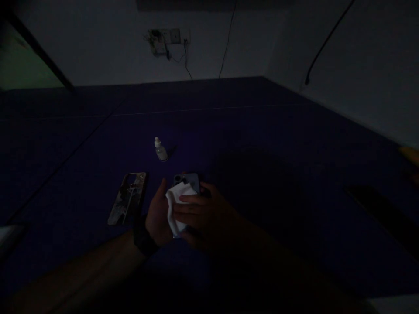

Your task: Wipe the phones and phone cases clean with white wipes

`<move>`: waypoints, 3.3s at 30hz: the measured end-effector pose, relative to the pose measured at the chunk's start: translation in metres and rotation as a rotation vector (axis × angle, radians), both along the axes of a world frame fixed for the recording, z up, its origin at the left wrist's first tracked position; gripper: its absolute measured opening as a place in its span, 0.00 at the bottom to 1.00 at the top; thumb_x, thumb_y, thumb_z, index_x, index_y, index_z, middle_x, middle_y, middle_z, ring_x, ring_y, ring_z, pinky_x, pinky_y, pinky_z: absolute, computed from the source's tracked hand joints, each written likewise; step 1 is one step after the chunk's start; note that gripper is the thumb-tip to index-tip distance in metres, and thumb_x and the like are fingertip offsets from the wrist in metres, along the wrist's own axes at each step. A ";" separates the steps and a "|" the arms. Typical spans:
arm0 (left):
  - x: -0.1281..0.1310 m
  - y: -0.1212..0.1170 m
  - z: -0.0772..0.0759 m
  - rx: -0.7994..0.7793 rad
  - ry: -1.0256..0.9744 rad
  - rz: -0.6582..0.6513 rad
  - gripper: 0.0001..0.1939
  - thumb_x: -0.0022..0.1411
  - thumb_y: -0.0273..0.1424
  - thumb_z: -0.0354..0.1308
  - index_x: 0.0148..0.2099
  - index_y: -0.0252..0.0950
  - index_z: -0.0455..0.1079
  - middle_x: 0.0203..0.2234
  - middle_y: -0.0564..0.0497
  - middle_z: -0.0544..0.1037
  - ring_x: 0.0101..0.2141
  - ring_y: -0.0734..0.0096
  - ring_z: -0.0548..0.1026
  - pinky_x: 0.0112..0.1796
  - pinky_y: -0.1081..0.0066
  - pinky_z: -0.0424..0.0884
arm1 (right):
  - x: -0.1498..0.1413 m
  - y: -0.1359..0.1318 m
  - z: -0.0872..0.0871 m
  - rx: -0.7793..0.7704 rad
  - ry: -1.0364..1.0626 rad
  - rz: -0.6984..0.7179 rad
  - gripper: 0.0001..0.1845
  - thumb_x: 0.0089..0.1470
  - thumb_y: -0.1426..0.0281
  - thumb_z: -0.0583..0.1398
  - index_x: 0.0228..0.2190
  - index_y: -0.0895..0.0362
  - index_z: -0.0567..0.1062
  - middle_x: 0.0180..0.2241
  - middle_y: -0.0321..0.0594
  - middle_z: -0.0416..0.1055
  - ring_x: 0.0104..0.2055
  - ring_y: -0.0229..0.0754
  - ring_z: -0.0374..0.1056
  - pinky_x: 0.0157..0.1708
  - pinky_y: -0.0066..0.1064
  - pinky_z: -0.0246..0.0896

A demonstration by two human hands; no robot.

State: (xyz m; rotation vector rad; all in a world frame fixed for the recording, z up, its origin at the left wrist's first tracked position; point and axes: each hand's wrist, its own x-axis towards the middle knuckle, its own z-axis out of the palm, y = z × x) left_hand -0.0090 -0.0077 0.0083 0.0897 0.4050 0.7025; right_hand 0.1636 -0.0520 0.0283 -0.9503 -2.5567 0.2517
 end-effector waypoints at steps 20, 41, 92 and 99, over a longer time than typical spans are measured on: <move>0.002 0.001 0.000 -0.019 0.014 0.044 0.32 0.71 0.54 0.43 0.62 0.37 0.69 0.32 0.49 0.74 0.26 0.70 0.71 0.33 0.69 0.70 | -0.001 0.000 -0.004 0.093 0.090 -0.145 0.15 0.65 0.68 0.58 0.51 0.53 0.77 0.55 0.37 0.78 0.60 0.47 0.70 0.66 0.50 0.41; 0.005 -0.002 0.009 -0.013 0.000 0.042 0.31 0.72 0.54 0.40 0.63 0.40 0.68 0.30 0.50 0.72 0.23 0.71 0.68 0.31 0.68 0.70 | 0.003 -0.001 0.002 0.101 0.120 -0.086 0.12 0.65 0.68 0.57 0.46 0.51 0.79 0.49 0.33 0.82 0.55 0.45 0.74 0.63 0.49 0.45; 0.003 0.000 0.007 0.029 0.042 0.043 0.30 0.73 0.52 0.43 0.63 0.39 0.68 0.37 0.46 0.78 0.30 0.67 0.75 0.37 0.66 0.73 | 0.000 0.000 -0.005 0.138 -0.003 -0.235 0.18 0.64 0.71 0.56 0.52 0.51 0.78 0.57 0.39 0.77 0.60 0.49 0.69 0.61 0.52 0.49; 0.003 -0.002 0.005 0.022 -0.023 0.050 0.29 0.72 0.52 0.44 0.59 0.36 0.70 0.27 0.51 0.71 0.23 0.72 0.70 0.26 0.74 0.68 | -0.002 -0.001 -0.001 0.131 0.108 -0.106 0.14 0.65 0.69 0.57 0.48 0.51 0.79 0.52 0.33 0.80 0.55 0.44 0.73 0.59 0.45 0.51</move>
